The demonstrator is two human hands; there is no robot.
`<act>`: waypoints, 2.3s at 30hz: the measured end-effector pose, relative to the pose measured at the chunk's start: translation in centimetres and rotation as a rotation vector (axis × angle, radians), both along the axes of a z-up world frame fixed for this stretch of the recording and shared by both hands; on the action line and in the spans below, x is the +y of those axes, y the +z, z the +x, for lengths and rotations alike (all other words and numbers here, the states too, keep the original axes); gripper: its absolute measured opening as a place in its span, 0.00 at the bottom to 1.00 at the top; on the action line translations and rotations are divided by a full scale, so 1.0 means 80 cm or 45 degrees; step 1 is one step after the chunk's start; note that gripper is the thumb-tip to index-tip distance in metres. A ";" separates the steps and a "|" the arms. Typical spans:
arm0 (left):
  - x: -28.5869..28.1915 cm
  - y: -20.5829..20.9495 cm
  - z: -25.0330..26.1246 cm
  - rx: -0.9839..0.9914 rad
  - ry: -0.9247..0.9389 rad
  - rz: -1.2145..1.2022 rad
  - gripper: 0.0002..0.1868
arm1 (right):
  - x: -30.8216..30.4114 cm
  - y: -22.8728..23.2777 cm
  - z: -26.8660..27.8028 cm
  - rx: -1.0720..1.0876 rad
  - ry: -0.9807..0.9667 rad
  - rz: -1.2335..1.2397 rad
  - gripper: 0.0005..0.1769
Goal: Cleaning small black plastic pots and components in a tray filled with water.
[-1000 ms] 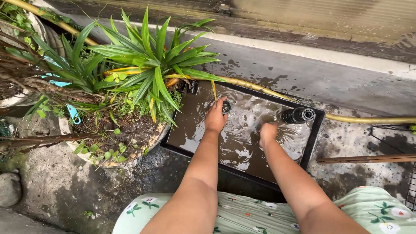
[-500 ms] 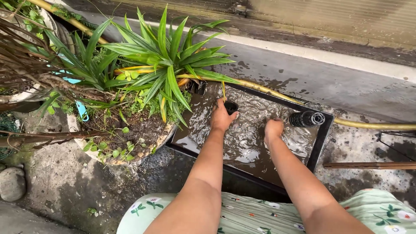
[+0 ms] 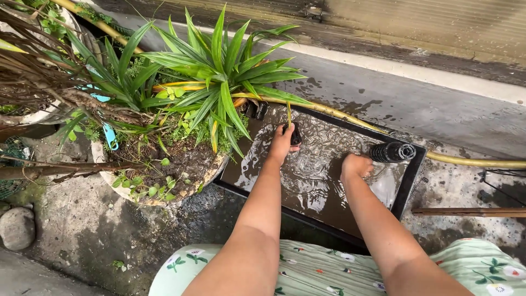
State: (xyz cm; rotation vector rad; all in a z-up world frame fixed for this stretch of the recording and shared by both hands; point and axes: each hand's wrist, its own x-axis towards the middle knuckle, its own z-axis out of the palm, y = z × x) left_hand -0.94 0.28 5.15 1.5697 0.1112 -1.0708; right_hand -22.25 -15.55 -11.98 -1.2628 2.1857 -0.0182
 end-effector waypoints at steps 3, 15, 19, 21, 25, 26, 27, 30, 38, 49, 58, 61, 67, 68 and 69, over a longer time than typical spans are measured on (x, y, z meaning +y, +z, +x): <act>0.005 -0.052 0.005 0.125 0.178 -0.104 0.25 | 0.055 0.103 0.039 -1.311 -0.150 0.283 0.22; 0.003 -0.073 0.024 0.433 0.473 -0.209 0.37 | 0.022 0.008 0.034 -0.053 0.057 -0.091 0.32; 0.009 -0.057 0.032 0.437 0.471 -0.174 0.26 | 0.045 0.060 0.046 -0.114 0.073 -0.140 0.23; 0.009 -0.043 0.029 0.462 0.432 -0.173 0.22 | 0.106 0.266 0.105 -1.487 -0.154 0.395 0.17; 0.010 -0.104 0.029 0.498 0.426 -0.083 0.28 | 0.132 0.306 0.170 -1.792 0.057 0.409 0.26; 0.008 -0.087 0.029 0.551 0.501 -0.178 0.30 | 0.131 0.297 0.171 -1.639 0.144 0.288 0.26; 0.007 -0.070 0.030 0.603 0.575 -0.273 0.34 | 0.129 0.288 0.173 -1.483 0.228 0.169 0.28; 0.010 -0.042 0.028 0.568 0.545 -0.317 0.31 | 0.096 0.165 0.115 -0.758 0.164 -0.173 0.31; 0.014 -0.104 0.009 -0.031 0.329 0.134 0.40 | 0.091 0.194 0.110 -1.208 0.132 0.301 0.19; -0.001 -0.070 0.004 -0.552 0.000 0.098 0.31 | 0.027 -0.015 0.070 -0.537 -0.144 -0.019 0.27; -0.007 -0.046 0.002 -0.691 -0.344 0.427 0.33 | 0.106 0.276 0.167 -1.568 0.174 0.412 0.19; -0.006 0.012 -0.002 -0.635 -0.319 0.458 0.35 | 0.086 0.228 0.139 -1.253 0.140 0.234 0.30; -0.003 0.002 0.007 -0.438 -0.219 0.245 0.33 | 0.045 0.102 0.060 -0.154 -0.043 0.073 0.25; -0.005 -0.003 0.005 -0.404 -0.186 0.264 0.31 | 0.057 0.145 0.077 -0.705 -0.118 0.179 0.21; -0.007 -0.007 0.002 -0.370 -0.153 0.282 0.31 | 0.070 0.187 0.095 -1.258 -0.189 0.279 0.18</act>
